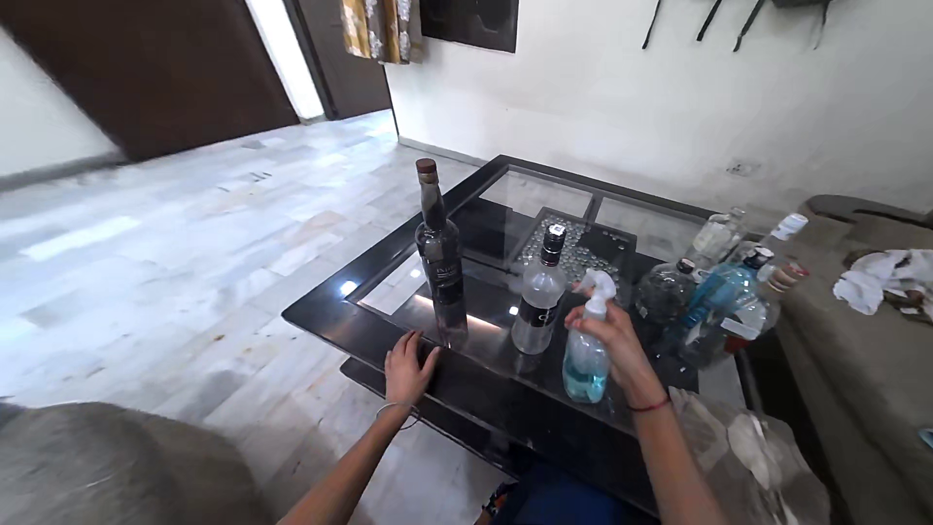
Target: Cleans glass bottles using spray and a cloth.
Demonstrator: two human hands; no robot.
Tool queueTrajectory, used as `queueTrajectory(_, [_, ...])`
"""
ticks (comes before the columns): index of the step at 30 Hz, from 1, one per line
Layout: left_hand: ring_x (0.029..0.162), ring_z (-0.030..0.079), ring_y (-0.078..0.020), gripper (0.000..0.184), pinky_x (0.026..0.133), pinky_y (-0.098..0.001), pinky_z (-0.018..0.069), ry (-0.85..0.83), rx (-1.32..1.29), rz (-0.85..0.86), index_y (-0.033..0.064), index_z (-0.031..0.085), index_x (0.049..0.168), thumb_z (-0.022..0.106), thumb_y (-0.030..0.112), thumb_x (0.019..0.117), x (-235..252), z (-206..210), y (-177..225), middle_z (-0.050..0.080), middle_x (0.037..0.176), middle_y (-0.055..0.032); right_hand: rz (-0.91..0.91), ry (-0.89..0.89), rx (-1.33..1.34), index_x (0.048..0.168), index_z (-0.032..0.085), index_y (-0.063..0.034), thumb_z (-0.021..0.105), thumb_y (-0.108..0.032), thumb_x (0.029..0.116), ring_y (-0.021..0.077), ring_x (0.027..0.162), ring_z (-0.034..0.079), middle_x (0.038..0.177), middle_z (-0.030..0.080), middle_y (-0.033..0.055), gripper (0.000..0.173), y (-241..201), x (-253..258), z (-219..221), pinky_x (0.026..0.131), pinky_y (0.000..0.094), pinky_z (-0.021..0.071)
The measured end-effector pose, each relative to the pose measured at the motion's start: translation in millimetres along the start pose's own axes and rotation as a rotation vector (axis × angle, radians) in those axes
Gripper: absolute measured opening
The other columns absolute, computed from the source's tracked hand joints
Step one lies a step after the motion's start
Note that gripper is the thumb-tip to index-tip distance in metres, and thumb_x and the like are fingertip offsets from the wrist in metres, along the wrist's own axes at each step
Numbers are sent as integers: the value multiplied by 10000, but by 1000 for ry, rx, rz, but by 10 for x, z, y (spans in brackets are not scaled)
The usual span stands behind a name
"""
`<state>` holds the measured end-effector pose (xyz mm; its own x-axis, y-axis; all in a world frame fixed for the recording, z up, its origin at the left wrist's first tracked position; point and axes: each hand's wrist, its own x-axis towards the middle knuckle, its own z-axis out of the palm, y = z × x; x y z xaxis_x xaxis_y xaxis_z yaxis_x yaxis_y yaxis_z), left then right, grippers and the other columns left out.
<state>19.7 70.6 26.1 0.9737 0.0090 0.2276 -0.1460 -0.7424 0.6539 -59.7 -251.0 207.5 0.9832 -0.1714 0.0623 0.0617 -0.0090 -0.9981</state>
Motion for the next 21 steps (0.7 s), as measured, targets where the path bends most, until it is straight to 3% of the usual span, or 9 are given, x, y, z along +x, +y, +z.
queueTrajectory(3, [1356, 483, -530, 442, 1162, -645, 307, 68, 73, 62, -100, 622, 1313, 589, 206, 997, -35, 64, -241, 546, 1428, -320, 0, 1, 1, 1265, 604, -14, 596, -18, 868, 109, 735, 652, 855, 692, 44, 397, -74, 132, 98, 680, 274, 550])
queueTrajectory(6, [1352, 499, -512, 402, 1148, -665, 303, 141, 110, 57, -72, 654, 1287, 517, 183, 1009, -57, 142, -198, 571, 1413, -297, 28, 13, 12, 1195, 629, -15, 594, -22, 865, 115, 725, 652, 838, 689, 46, 332, -27, 198, 155, 674, 280, 550])
queueTrajectory(10, [1342, 505, -519, 416, 1132, -675, 314, 171, 116, 81, -63, 666, 1276, 464, 185, 1009, -68, 175, -215, 585, 1399, -292, 86, 6, 2, 1252, 605, 1, 609, -29, 881, 131, 755, 661, 863, 694, 65, 372, 96, 189, 189, 707, 292, 555])
queueTrajectory(14, [1338, 508, -521, 415, 1129, -674, 323, 181, 112, 104, -64, 670, 1270, 461, 187, 1014, -70, 187, -260, 588, 1391, -296, 115, 29, 10, 1252, 601, 16, 591, 3, 884, 128, 768, 672, 852, 697, 61, 368, 180, 116, 183, 733, 290, 566])
queueTrajectory(18, [1335, 512, -520, 428, 1128, -673, 321, 192, 116, 113, -65, 671, 1265, 441, 187, 1007, -71, 218, -278, 593, 1385, -295, 118, 92, 5, 1096, 645, 27, 595, 1, 875, 138, 759, 676, 833, 702, 68, 227, 214, 59, 173, 725, 295, 565])
queueTrajectory(21, [1354, 495, -509, 418, 1143, -667, 299, 149, 107, 65, -60, 660, 1284, 508, 208, 1001, -64, 185, -250, 578, 1406, -290, 112, 74, 1, 1141, 637, 22, 592, -14, 867, 132, 770, 678, 842, 704, 62, 280, 246, 34, 167, 734, 289, 564])
